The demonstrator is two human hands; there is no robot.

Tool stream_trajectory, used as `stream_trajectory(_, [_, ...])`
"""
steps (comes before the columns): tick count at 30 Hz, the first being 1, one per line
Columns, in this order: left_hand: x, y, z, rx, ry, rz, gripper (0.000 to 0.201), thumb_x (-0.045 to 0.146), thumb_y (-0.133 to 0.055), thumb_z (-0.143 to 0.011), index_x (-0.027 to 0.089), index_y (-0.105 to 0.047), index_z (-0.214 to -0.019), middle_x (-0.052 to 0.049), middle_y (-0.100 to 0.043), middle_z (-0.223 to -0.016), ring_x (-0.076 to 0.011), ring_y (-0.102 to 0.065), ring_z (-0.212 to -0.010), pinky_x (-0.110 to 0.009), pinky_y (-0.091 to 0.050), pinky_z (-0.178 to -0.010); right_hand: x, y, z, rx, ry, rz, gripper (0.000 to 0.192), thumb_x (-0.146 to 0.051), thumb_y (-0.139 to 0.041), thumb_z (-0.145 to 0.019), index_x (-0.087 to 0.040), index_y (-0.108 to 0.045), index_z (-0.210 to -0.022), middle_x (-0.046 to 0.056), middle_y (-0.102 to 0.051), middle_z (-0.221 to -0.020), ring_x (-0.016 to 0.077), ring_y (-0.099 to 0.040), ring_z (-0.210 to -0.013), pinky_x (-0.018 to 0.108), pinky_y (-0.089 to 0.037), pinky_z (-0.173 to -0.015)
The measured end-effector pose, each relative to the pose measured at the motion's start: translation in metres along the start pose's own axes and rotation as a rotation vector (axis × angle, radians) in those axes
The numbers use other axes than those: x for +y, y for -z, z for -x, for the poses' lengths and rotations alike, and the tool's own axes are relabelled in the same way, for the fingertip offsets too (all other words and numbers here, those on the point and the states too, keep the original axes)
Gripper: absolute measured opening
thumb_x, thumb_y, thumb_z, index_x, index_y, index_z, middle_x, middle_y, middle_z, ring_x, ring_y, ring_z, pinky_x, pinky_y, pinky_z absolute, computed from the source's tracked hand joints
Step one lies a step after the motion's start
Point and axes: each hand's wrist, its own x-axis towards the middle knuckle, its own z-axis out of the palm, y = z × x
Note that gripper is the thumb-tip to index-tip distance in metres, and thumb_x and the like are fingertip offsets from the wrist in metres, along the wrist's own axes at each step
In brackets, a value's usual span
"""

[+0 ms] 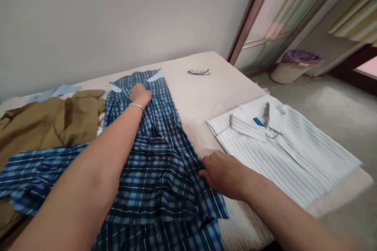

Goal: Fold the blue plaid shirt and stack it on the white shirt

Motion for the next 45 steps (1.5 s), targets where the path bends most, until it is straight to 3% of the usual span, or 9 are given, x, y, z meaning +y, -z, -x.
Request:
stream_trajectory(4, [0.0, -0.001, 0.001, -0.013, -0.016, -0.109, 0.029, 0.025, -0.06, -0.095, 0.001, -0.053, -0.11, -0.021, -0.062, -0.124, -0.0193, -0.056, -0.114, -0.047, -0.043, -0.102, 0.0, 0.002, -0.006, -0.074, 0.021, 0.006, 0.032, -0.026, -0.046, -0.098, -0.011, -0.074, -0.102, 0.019, -0.072, -0.102, 0.0301, -0.069, -0.1, 0.037, -0.053, -0.08])
stream_trajectory(7, [0.004, 0.022, 0.036, -0.017, -0.179, -0.138, 0.046, 0.031, -0.056, -0.098, -0.003, -0.043, -0.125, -0.021, -0.054, -0.132, -0.0218, -0.051, -0.122, -0.047, -0.038, -0.106, 0.0, 0.006, -0.007, -0.087, 0.007, -0.02, 0.028, -0.02, -0.049, -0.093, -0.009, -0.074, -0.101, 0.021, -0.072, -0.102, 0.03, -0.07, -0.099, 0.036, -0.053, -0.077])
stream_trajectory(14, [-0.044, 0.116, 0.267, -0.27, -0.799, -0.078, 0.023, 0.031, -0.057, -0.092, 0.023, -0.055, -0.114, -0.009, -0.059, -0.127, -0.0271, -0.055, -0.121, -0.045, -0.047, -0.105, 0.007, 0.009, -0.001, 0.02, -0.015, -0.064, 0.03, -0.026, -0.052, -0.094, -0.009, -0.072, -0.108, 0.024, -0.069, -0.113, 0.0338, -0.065, -0.109, 0.041, -0.051, -0.084])
stream_trajectory(17, [-0.074, 0.126, 0.349, -0.266, -0.778, -0.122, 0.031, 0.026, -0.057, -0.09, 0.025, -0.054, -0.121, -0.01, -0.056, -0.135, -0.0294, -0.053, -0.125, -0.049, -0.047, -0.105, 0.011, 0.011, 0.013, 0.037, -0.008, -0.085, 0.044, -0.05, -0.058, -0.092, -0.011, -0.07, -0.109, 0.022, -0.068, -0.115, 0.0335, -0.064, -0.11, 0.04, -0.049, -0.087])
stream_trajectory(19, [-0.087, 0.119, 0.374, -0.207, -0.729, -0.154, 0.036, 0.022, -0.054, -0.091, 0.023, -0.051, -0.127, -0.012, -0.056, -0.135, -0.03, -0.053, -0.125, -0.05, -0.046, -0.105, 0.009, 0.008, 0.029, 0.02, 0.027, -0.121, 0.057, -0.063, -0.071, -0.078, -0.014, -0.067, -0.106, 0.018, -0.068, -0.113, 0.0315, -0.065, -0.104, 0.037, -0.049, -0.081])
stream_trajectory(23, [-0.096, 0.102, 0.379, -0.17, -0.668, -0.162, 0.036, 0.018, -0.05, -0.093, 0.018, -0.05, -0.129, -0.014, -0.057, -0.131, -0.0282, -0.053, -0.124, -0.046, -0.048, -0.103, -0.012, -0.021, 0.064, 0.048, 0.043, -0.124, 0.075, -0.057, -0.087, -0.057, -0.017, -0.056, -0.112, 0.013, -0.068, -0.107, 0.0292, -0.066, -0.095, 0.032, -0.045, -0.073])
stream_trajectory(30, [-0.093, 0.105, 0.374, -0.191, -0.656, -0.263, 0.015, 0.02, -0.047, -0.096, 0.017, -0.056, -0.108, -0.011, -0.061, -0.11, -0.0261, -0.054, -0.104, -0.04, -0.051, -0.087, -0.035, -0.079, 0.064, 0.392, -0.162, -0.101, 0.03, -0.022, -0.05, -0.089, -0.015, -0.045, -0.117, 0.015, -0.067, -0.105, 0.0271, -0.065, -0.099, 0.032, -0.039, -0.077])
stream_trajectory(37, [-0.099, 0.096, 0.376, -0.152, -0.681, -0.358, 0.024, 0.003, -0.043, -0.089, 0.015, -0.059, -0.102, -0.012, -0.059, -0.106, -0.0261, -0.052, -0.102, -0.038, -0.049, -0.083, -0.007, -0.076, 0.058, 0.35, -0.085, -0.187, 0.033, -0.008, -0.057, -0.076, -0.016, -0.052, -0.108, 0.009, -0.069, -0.094, 0.0206, -0.063, -0.088, 0.027, -0.037, -0.071])
stream_trajectory(45, [-0.097, 0.094, 0.378, -0.159, -0.706, -0.403, 0.033, -0.003, -0.042, -0.083, 0.013, -0.061, -0.104, -0.015, -0.06, -0.113, -0.0275, -0.055, -0.105, -0.041, -0.051, -0.084, -0.018, -0.073, 0.062, 0.291, -0.16, -0.033, 0.028, -0.02, -0.057, -0.084, -0.015, -0.052, -0.111, 0.014, -0.068, -0.1, 0.0265, -0.065, -0.093, 0.031, -0.038, -0.071])
